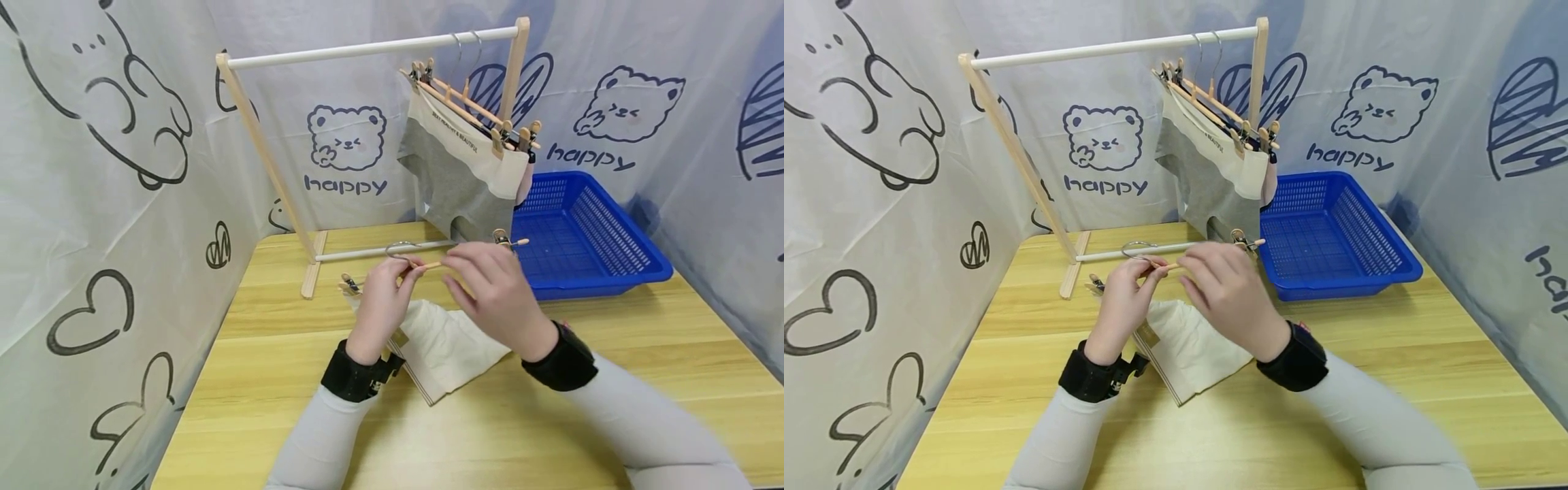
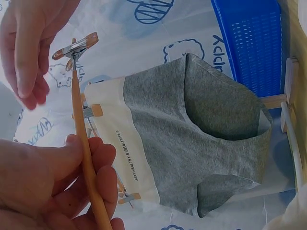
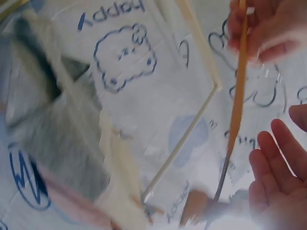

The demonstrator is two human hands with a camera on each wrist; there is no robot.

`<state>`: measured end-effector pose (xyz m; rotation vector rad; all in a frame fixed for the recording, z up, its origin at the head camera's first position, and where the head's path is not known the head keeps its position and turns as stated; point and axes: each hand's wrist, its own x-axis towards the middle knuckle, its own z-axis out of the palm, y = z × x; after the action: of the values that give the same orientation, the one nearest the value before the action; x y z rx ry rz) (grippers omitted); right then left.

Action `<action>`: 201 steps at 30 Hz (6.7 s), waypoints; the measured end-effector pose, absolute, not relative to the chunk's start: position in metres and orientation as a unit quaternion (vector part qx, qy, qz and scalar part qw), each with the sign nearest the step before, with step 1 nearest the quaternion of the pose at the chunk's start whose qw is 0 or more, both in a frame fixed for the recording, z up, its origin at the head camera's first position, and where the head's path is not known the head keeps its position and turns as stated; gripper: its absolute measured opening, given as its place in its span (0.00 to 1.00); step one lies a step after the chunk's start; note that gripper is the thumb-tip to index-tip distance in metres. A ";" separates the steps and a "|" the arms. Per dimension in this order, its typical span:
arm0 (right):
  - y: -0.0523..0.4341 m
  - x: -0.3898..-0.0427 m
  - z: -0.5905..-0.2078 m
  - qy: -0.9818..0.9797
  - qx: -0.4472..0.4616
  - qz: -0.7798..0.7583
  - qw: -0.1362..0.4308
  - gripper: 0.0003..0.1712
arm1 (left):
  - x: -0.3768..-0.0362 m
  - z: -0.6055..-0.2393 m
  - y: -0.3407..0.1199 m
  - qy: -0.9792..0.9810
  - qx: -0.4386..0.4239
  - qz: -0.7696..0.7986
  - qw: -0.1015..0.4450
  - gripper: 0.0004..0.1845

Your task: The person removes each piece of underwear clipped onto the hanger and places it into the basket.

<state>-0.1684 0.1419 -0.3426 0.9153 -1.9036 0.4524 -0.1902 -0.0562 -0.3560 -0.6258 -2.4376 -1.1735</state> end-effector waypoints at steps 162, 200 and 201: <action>0.142 -0.186 -0.363 -0.879 0.173 0.359 0.262 0.07 | -0.211 -0.294 -0.093 -0.799 -0.132 -0.556 0.188 0.09; 0.146 -0.188 -0.363 -0.884 0.169 0.357 0.249 0.07 | -0.203 -0.293 -0.077 -0.799 -0.133 -0.523 0.265 0.08; 0.146 -0.188 -0.363 -0.884 0.169 0.356 0.250 0.07 | -0.203 -0.293 -0.077 -0.800 -0.134 -0.522 0.265 0.08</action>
<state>-0.1881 0.1456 -0.3626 0.4614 -2.4069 0.9697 -0.2032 -0.0773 -0.2935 -0.3624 -2.1609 -1.4109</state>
